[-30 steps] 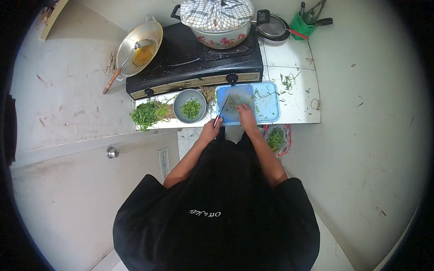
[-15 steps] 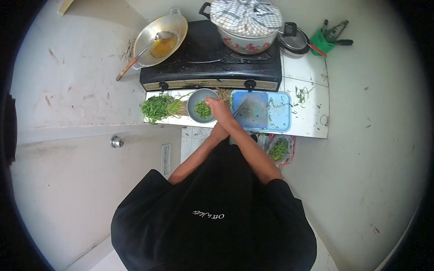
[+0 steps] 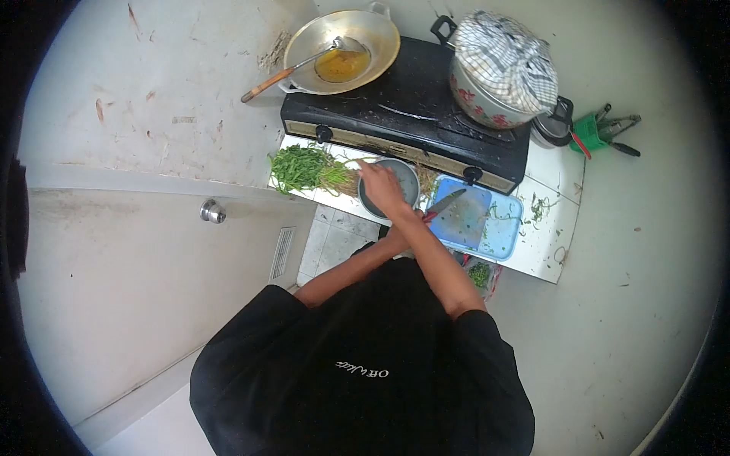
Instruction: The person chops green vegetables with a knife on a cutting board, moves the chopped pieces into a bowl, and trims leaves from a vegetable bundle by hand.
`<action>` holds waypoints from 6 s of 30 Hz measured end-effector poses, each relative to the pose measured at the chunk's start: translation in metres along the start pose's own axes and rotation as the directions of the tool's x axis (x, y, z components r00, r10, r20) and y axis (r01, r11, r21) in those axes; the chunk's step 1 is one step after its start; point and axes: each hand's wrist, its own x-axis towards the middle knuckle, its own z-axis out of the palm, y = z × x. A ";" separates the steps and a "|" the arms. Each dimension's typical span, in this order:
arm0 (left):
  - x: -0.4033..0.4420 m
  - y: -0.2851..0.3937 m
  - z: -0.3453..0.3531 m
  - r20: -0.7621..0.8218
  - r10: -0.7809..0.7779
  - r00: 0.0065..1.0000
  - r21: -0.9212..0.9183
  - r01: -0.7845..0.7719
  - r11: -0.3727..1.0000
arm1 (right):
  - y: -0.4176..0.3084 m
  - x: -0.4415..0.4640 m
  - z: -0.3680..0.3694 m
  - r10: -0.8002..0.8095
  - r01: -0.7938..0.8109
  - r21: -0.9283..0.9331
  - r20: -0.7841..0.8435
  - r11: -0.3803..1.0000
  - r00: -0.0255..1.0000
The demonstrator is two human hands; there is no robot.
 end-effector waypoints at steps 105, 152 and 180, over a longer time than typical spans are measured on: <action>0.045 0.046 0.013 0.047 -0.089 0.995 0.153 0.081 0.985 | 0.016 -0.168 -0.332 0.410 0.115 0.649 -0.597 0.752 0.689; -0.010 -0.003 0.037 -0.134 0.307 0.942 0.119 -0.293 0.949 | -0.076 0.049 0.032 -0.002 0.006 -0.032 0.123 0.999 0.992; -0.026 0.034 -0.027 0.138 0.138 0.981 -0.338 -0.084 0.937 | -0.051 0.079 0.011 0.159 -0.571 0.684 0.569 0.454 0.807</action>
